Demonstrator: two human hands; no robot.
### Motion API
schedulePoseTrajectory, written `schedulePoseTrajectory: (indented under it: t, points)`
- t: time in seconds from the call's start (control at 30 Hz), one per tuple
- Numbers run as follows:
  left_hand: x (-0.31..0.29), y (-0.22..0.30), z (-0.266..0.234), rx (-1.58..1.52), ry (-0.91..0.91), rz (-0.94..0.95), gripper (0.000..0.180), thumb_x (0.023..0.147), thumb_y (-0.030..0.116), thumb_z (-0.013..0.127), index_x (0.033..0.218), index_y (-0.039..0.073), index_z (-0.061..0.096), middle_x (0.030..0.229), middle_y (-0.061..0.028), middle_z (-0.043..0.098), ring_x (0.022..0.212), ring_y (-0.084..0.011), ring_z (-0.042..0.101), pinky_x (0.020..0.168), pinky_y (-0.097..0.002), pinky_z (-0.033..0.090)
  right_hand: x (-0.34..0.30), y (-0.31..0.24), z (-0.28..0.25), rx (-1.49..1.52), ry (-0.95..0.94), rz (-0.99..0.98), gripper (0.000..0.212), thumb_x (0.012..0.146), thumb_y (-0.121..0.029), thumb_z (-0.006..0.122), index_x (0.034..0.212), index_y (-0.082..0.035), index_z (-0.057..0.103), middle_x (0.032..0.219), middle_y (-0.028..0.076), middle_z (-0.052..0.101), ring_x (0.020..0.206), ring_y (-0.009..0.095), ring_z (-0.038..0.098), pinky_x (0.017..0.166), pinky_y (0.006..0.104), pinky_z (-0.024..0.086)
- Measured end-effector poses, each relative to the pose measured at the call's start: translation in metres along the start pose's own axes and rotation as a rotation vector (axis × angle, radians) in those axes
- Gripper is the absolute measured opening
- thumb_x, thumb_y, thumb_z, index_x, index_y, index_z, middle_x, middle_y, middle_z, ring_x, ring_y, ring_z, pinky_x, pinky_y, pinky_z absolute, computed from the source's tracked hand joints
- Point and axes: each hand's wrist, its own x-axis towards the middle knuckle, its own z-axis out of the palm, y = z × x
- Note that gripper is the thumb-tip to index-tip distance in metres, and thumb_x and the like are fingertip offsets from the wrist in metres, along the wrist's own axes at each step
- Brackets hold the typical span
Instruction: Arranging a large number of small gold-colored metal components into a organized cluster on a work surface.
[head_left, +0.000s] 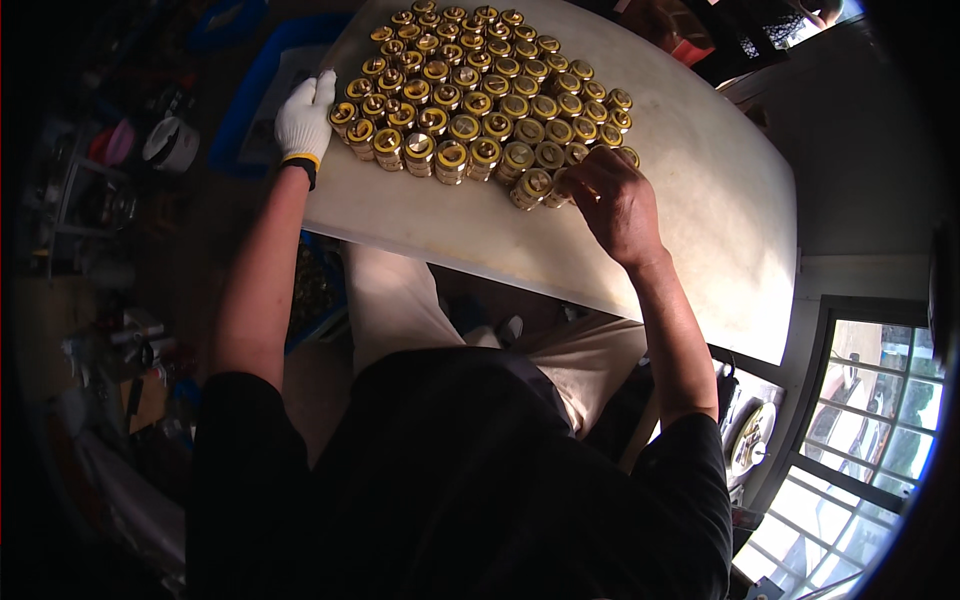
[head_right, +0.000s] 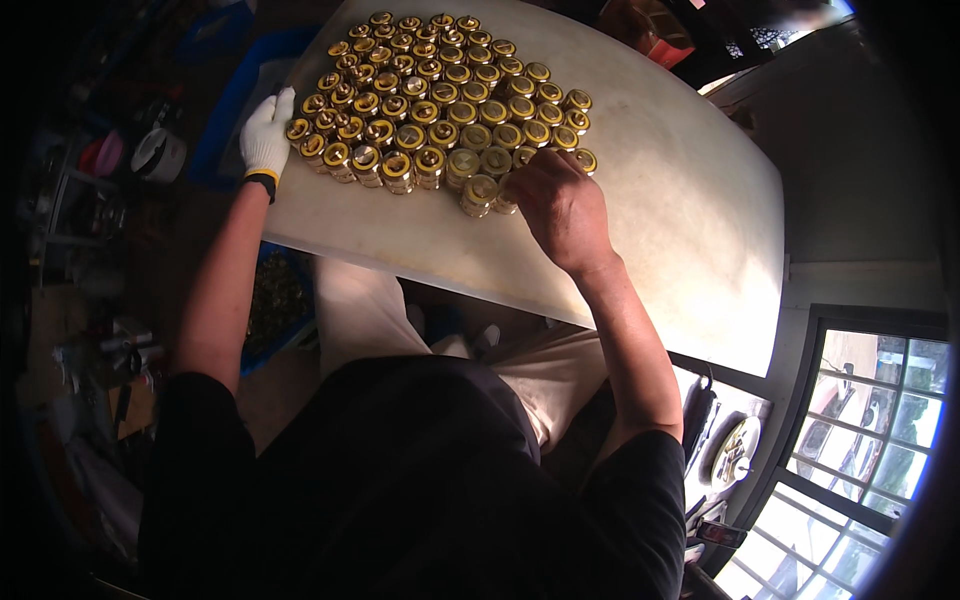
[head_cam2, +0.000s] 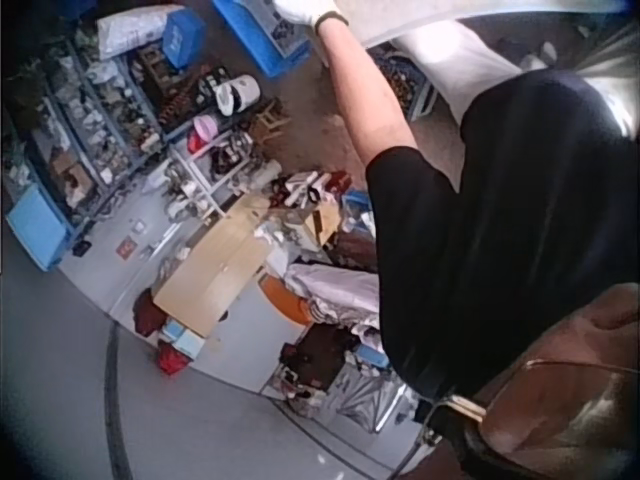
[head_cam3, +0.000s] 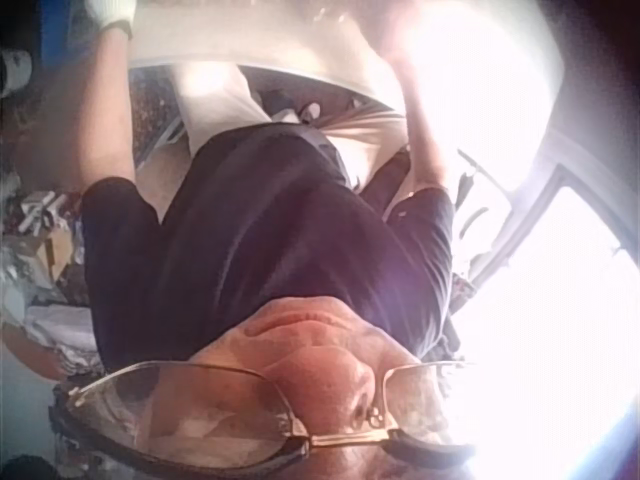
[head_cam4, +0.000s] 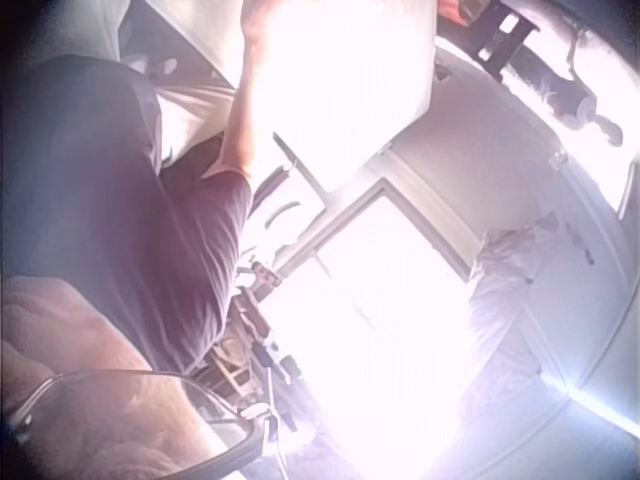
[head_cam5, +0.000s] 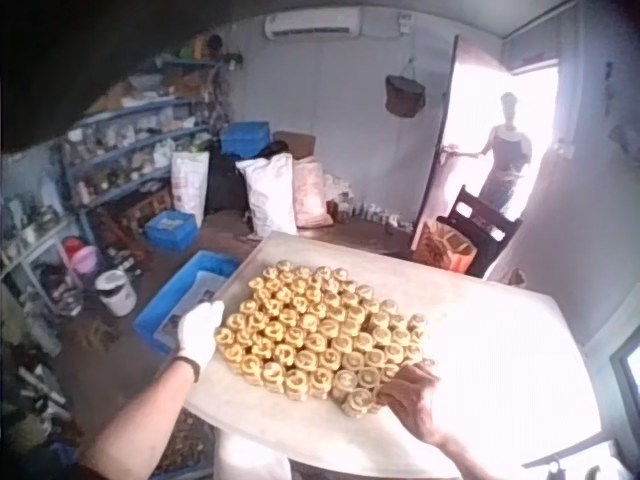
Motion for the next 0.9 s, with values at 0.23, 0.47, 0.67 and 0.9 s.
schedulePoseTrajectory:
  t: [0.23,0.47,0.67,0.9]
  points:
    - [-0.001,0.0,0.002,0.022,-0.003,-0.03,0.06,0.105,0.065,0.054,0.103,0.009,0.074,0.099,-0.0227,0.072,0.096,-0.0462,0.067,0.083,-0.0489,0.051,0.013,0.036,-0.028,0.044,0.13,0.234,0.007,0.092,-0.012,0.077,0.096,-0.007,0.08,0.095,0.009,0.075,0.087,0.029,0.073,0.078,0.0422,0.059]
    - [0.002,-0.007,0.002,0.026,-0.021,-0.026,0.059,0.105,0.064,0.053,0.106,0.009,0.075,0.105,-0.0231,0.073,0.101,-0.0473,0.067,0.085,-0.0501,0.052,0.013,0.062,-0.023,-0.012,0.009,0.255,0.009,0.092,-0.015,0.075,0.093,-0.008,0.08,0.097,0.009,0.077,0.09,0.03,0.074,0.081,0.0433,0.059]
    - [0.004,-0.011,0.006,-0.003,0.007,-0.007,0.06,0.105,0.064,0.054,0.109,0.008,0.074,0.105,-0.0234,0.073,0.101,-0.0472,0.067,0.085,-0.0488,0.052,0.038,0.106,-0.024,-0.095,0.167,0.303,0.012,0.094,-0.019,0.075,0.097,-0.01,0.082,0.095,0.011,0.079,0.087,0.031,0.077,0.079,0.043,0.06]
    - [0.002,-0.008,0.005,0.002,0.02,-0.019,0.06,0.105,0.065,0.053,0.107,0.009,0.074,0.103,-0.0224,0.073,0.099,-0.0457,0.067,0.085,-0.0474,0.052,0.055,0.13,-0.006,-0.098,-0.017,0.301,0.016,0.089,-0.024,0.078,0.094,-0.008,0.078,0.094,0.013,0.077,0.088,0.035,0.076,0.08,0.0452,0.059]
